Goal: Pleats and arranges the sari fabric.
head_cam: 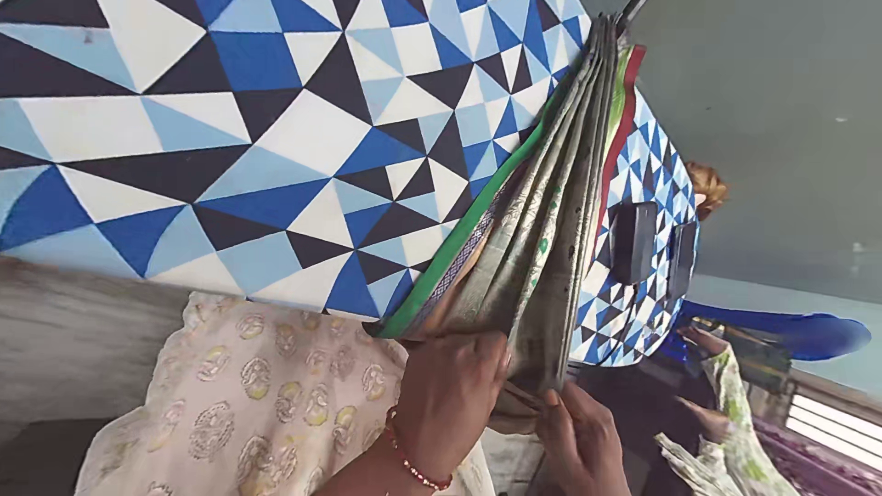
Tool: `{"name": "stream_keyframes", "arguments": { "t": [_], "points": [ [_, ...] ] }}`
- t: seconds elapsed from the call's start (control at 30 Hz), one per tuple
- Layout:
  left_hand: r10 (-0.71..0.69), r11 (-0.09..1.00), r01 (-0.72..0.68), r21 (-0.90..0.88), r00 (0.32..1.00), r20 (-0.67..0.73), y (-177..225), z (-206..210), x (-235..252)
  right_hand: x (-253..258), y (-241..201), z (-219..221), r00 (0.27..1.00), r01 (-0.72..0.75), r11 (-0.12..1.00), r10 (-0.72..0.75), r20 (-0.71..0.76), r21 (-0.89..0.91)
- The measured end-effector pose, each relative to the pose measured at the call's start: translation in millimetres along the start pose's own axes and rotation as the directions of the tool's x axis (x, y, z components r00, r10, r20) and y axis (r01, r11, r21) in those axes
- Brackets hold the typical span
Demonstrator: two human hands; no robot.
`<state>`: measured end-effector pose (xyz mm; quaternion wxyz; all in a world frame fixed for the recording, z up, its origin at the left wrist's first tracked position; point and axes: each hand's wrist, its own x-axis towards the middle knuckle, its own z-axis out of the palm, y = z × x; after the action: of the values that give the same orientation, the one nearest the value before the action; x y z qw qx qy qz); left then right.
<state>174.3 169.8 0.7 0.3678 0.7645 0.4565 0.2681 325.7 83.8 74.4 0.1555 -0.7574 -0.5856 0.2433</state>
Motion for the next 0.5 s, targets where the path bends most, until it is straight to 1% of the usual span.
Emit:
{"name": "stream_keyframes", "arguments": {
  "t": [0.07,0.17,0.3,0.5],
  "points": [
    [-0.004,1.0,0.004,-0.029,1.0,-0.008,-0.5,2.3,-2.7,5.3,-8.6,6.8,1.0,0.023,0.986,-0.024,0.0,-0.168],
    [-0.019,0.995,0.02,-0.094,1.0,0.008,-2.9,4.4,-7.1,12.6,-16.5,21.8,0.999,0.05,0.95,-0.054,-0.002,-0.309],
    [-0.042,0.989,0.046,-0.144,0.999,0.033,-7.1,6.0,-13.5,18.9,-22.7,36.7,0.999,0.039,0.93,-0.04,0.005,-0.366],
    [-0.023,0.986,0.038,-0.161,0.995,0.097,-9.6,2.3,-10.9,21.3,-26.1,39.0,0.997,0.076,0.914,-0.074,0.02,-0.398]
  ]
}}
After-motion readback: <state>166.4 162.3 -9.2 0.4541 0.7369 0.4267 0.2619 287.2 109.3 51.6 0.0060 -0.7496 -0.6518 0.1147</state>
